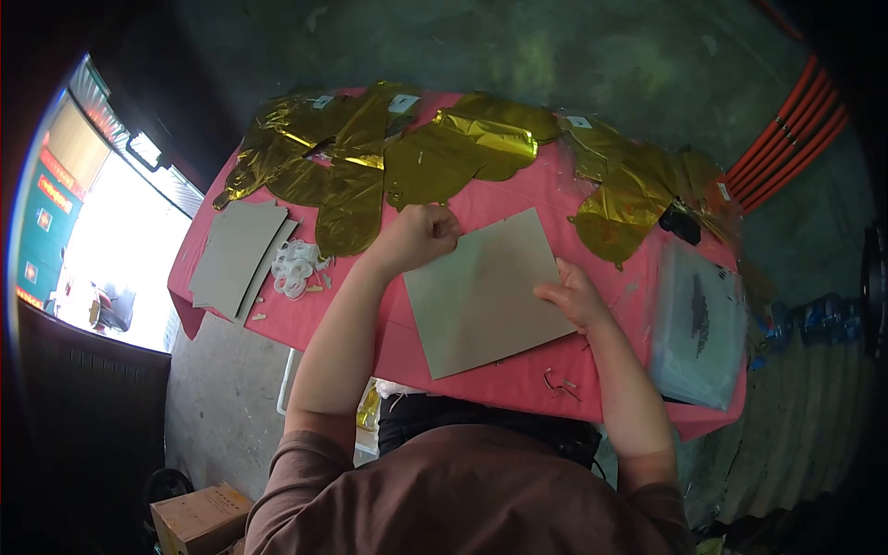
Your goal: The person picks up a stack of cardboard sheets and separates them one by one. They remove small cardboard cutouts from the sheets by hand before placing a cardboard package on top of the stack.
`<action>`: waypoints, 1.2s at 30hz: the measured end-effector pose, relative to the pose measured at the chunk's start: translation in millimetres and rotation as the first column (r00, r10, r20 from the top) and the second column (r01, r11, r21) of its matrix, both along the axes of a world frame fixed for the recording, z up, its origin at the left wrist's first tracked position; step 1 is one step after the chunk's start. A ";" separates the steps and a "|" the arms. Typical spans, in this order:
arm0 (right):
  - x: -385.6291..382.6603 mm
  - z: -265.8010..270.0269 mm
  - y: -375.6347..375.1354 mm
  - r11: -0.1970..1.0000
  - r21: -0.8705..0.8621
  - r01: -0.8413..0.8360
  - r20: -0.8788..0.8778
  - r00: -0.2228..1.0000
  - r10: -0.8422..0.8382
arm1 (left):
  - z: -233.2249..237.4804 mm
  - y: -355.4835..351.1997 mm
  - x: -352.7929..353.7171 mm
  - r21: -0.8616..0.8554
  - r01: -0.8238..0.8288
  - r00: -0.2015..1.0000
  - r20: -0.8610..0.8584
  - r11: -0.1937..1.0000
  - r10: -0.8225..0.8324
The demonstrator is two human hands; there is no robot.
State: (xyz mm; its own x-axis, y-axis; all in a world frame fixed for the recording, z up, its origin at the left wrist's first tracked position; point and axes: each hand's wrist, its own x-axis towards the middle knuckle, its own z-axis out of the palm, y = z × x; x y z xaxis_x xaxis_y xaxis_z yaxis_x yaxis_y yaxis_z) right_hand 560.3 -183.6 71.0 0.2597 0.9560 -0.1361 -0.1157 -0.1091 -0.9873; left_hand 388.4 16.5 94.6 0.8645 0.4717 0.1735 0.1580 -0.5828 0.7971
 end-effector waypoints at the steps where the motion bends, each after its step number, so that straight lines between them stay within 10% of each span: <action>1: 0.2 -0.4 0.0 1.000 0.000 0.000 0.000 1.000 0.000 | 0.1 -0.6 1.1 0.000 0.000 1.000 0.000 1.000 0.000; 9: 2.3 -2.3 -0.6 1.000 -0.016 0.002 -0.016 1.000 -0.002 | -10.8 0.1 9.7 0.584 -0.198 0.980 0.110 0.787 0.164; 13: 1.4 -1.1 -1.7 1.000 0.011 -0.016 -0.007 1.000 0.016 | -3.9 3.7 4.2 0.329 -0.290 0.955 0.034 0.899 0.296; 15: -0.5 -0.9 0.2 0.999 0.005 -0.034 -0.016 0.999 0.034 | -7.8 1.0 6.8 -0.092 -0.119 0.991 0.055 0.989 0.124; 18: -3.6 2.8 -0.3 0.999 0.034 -0.036 -0.022 0.999 0.037 | -6.8 -2.6 11.9 -0.225 -0.025 0.998 0.057 0.974 0.039; 36: -4.1 1.1 0.1 0.998 0.014 -0.055 0.046 0.997 0.055 | 6.3 -11.5 4.6 0.198 0.014 1.000 -0.011 0.980 -0.012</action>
